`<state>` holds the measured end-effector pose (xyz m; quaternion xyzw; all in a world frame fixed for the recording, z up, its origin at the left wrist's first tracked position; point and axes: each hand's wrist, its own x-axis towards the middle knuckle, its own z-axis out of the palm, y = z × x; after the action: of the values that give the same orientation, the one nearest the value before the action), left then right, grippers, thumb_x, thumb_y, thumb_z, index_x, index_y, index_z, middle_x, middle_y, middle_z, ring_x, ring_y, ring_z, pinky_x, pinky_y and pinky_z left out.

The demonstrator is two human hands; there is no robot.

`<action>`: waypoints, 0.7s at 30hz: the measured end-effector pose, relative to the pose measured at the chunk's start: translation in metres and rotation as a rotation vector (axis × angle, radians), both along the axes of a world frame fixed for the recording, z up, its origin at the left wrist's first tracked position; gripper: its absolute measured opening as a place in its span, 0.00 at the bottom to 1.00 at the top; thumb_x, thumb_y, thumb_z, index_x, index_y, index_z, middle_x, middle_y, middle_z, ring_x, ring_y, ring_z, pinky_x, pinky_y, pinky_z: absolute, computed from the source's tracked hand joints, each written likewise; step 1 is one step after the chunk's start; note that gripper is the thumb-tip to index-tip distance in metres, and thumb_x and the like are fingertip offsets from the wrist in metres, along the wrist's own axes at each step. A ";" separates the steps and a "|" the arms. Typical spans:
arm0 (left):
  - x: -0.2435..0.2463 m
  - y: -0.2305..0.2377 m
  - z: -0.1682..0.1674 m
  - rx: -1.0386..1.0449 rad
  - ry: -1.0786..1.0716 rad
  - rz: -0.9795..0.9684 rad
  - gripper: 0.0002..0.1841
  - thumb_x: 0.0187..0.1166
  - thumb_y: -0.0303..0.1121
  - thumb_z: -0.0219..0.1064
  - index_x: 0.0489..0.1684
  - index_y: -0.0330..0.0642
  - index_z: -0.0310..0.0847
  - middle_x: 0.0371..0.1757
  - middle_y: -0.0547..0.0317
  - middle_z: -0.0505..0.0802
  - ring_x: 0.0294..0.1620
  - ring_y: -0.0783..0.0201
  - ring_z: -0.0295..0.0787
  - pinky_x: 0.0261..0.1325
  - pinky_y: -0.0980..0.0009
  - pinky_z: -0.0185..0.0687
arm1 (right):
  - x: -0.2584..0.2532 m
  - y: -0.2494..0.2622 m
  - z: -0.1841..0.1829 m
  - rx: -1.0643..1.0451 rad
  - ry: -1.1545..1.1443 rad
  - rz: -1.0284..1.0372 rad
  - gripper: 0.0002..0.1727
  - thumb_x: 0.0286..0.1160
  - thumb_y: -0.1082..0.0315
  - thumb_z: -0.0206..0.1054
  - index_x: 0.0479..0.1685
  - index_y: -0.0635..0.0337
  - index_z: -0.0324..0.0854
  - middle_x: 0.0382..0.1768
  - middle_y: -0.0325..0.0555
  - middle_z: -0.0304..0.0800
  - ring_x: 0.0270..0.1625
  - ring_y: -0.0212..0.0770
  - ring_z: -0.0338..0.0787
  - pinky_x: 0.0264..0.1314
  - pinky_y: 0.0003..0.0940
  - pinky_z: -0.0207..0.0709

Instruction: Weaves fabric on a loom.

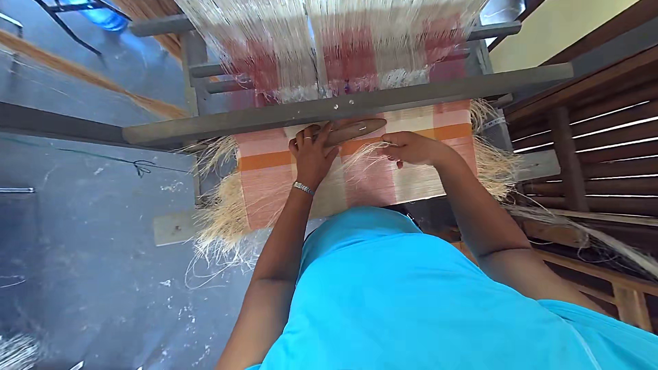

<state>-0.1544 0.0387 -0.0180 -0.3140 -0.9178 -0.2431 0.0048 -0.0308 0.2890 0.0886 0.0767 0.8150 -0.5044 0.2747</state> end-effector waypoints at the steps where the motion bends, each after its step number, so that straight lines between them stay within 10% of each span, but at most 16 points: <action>1: 0.005 0.001 0.004 0.039 0.025 0.004 0.32 0.77 0.59 0.68 0.83 0.67 0.74 0.77 0.50 0.81 0.80 0.41 0.70 0.77 0.30 0.54 | -0.001 0.002 0.000 -0.016 0.003 -0.008 0.15 0.93 0.60 0.56 0.59 0.62 0.80 0.40 0.48 0.86 0.34 0.36 0.85 0.37 0.34 0.82; 7: 0.052 0.011 0.065 0.331 -0.400 -0.273 0.26 0.93 0.41 0.49 0.86 0.38 0.66 0.79 0.48 0.82 0.79 0.52 0.79 0.82 0.49 0.71 | -0.014 -0.010 -0.002 -0.108 0.085 0.070 0.14 0.91 0.61 0.58 0.59 0.62 0.81 0.38 0.46 0.87 0.32 0.33 0.84 0.36 0.30 0.81; 9: 0.058 0.011 0.066 0.392 -0.591 -0.265 0.24 0.93 0.39 0.52 0.83 0.38 0.69 0.62 0.46 0.91 0.56 0.56 0.91 0.61 0.57 0.86 | -0.021 -0.014 -0.003 -0.125 0.131 0.051 0.15 0.88 0.62 0.62 0.62 0.63 0.81 0.40 0.46 0.89 0.33 0.33 0.85 0.38 0.31 0.82; 11: 0.054 0.011 0.048 0.501 -0.649 -0.208 0.16 0.93 0.39 0.51 0.59 0.36 0.79 0.29 0.55 0.83 0.24 0.65 0.78 0.29 0.66 0.77 | -0.026 -0.013 -0.005 -0.136 0.165 -0.013 0.15 0.84 0.65 0.67 0.62 0.63 0.79 0.43 0.49 0.90 0.35 0.37 0.88 0.41 0.35 0.85; 17: 0.048 0.001 0.044 0.484 -0.484 -0.126 0.17 0.93 0.41 0.53 0.42 0.38 0.83 0.24 0.60 0.79 0.22 0.67 0.73 0.30 0.68 0.72 | -0.018 -0.004 -0.011 -0.111 0.336 -0.175 0.45 0.64 0.61 0.82 0.85 0.53 0.67 0.80 0.49 0.75 0.75 0.45 0.81 0.73 0.46 0.80; 21: 0.049 0.003 0.046 0.440 -0.446 -0.143 0.17 0.93 0.41 0.53 0.43 0.40 0.83 0.23 0.61 0.78 0.22 0.65 0.73 0.30 0.66 0.73 | -0.020 -0.016 -0.003 -0.094 0.661 -0.284 0.27 0.72 0.53 0.77 0.68 0.56 0.83 0.74 0.45 0.81 0.80 0.42 0.76 0.79 0.44 0.73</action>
<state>-0.1052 0.0413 0.0277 -0.3079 -0.7973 -0.4983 -0.1456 -0.0505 0.2727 0.0857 0.0092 0.8171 -0.5718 -0.0732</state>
